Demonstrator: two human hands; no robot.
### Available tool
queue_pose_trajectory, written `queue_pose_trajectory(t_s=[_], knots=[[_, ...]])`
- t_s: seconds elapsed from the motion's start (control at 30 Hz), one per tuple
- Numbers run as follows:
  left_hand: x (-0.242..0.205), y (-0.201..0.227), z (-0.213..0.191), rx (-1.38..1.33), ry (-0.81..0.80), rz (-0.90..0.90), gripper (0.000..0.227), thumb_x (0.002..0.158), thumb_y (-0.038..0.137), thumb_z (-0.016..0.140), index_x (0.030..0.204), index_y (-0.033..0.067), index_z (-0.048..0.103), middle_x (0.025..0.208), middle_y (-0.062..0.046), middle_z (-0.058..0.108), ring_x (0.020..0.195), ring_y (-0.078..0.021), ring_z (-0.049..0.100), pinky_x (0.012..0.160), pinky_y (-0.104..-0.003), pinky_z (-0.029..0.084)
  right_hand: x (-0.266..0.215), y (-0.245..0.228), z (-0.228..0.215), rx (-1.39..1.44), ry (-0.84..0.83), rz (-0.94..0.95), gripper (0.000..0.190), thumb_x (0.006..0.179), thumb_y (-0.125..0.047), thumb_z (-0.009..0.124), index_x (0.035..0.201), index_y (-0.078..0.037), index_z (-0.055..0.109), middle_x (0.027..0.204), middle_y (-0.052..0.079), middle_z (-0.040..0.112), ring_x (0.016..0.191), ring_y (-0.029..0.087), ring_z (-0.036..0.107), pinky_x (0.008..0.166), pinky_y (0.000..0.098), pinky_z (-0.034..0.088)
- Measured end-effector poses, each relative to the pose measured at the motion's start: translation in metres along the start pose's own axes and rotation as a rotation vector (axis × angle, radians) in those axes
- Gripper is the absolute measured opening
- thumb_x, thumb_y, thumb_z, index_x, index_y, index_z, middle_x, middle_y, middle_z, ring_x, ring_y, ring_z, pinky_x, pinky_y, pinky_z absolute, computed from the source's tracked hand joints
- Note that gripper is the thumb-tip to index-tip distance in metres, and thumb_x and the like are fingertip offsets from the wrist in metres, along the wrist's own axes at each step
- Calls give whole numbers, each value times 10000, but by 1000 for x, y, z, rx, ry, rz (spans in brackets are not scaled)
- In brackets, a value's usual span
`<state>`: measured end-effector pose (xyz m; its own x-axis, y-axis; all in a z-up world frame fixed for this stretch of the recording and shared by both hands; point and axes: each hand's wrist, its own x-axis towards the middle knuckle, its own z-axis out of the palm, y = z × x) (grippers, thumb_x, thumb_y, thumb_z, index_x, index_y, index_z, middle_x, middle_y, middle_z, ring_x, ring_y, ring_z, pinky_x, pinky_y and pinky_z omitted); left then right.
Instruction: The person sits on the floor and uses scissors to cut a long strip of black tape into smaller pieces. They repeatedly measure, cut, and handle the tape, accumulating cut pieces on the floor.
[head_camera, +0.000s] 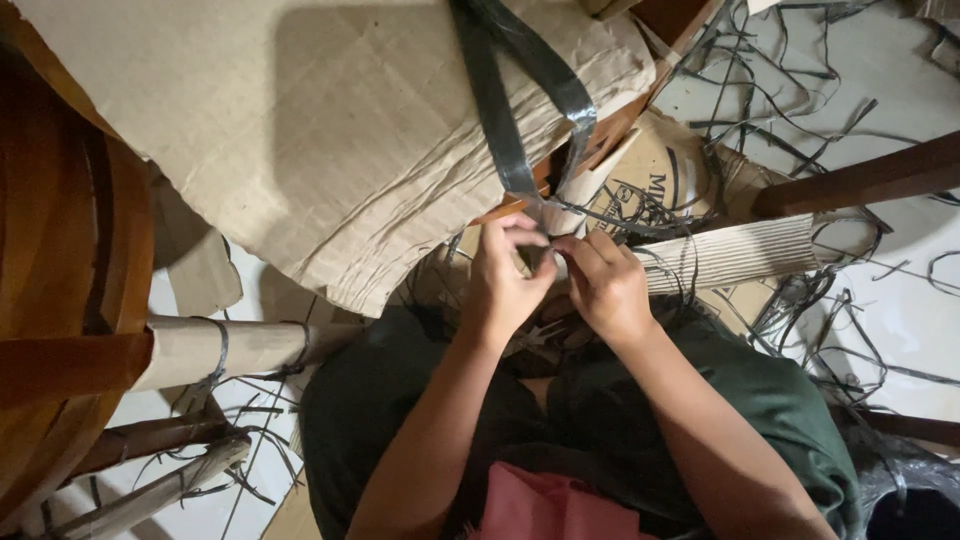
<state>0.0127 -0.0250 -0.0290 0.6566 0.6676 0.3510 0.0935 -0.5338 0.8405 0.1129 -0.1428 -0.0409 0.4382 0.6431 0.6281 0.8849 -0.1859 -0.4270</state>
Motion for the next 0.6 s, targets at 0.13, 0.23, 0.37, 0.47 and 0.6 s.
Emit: queue_pose_trajectory(t_s=[0.13,0.23,0.37,0.47,0.6], knots=[[5,-28,10,-32,63,9,508,694,99,811,1099,105,503,893,0,753,711,-174,686,647,-284,544,2,-4,0,9,5,25,118,945,-66,675,994,-126,765,759,32,578,613,284,626,593,364,523],[1,-32,11,-101,-8,-259,543,739,156,826,1163,96,493,814,-24,761,679,-181,748,562,-287,584,10,-10,-5,131,7,64,62,953,-66,696,962,-89,753,714,69,553,612,328,623,592,396,526],[6,-5,-3,-498,-80,-544,624,786,77,790,1326,-6,488,861,-169,766,752,-223,775,612,-271,628,15,-14,-8,406,8,155,48,967,-53,698,958,-60,744,706,86,573,638,342,625,626,388,524],[9,10,-10,-639,-123,-615,644,813,50,756,1388,-51,483,886,-223,748,788,-225,764,633,-245,603,22,-14,-12,563,-10,219,23,950,-29,710,944,-42,728,700,88,581,647,314,613,649,400,516],[5,-9,-2,-793,-170,-763,707,810,121,805,1428,9,481,954,-201,737,853,-223,774,755,-303,618,20,-7,-13,743,-30,359,57,900,23,758,933,-22,742,688,78,586,672,209,586,697,376,501]])
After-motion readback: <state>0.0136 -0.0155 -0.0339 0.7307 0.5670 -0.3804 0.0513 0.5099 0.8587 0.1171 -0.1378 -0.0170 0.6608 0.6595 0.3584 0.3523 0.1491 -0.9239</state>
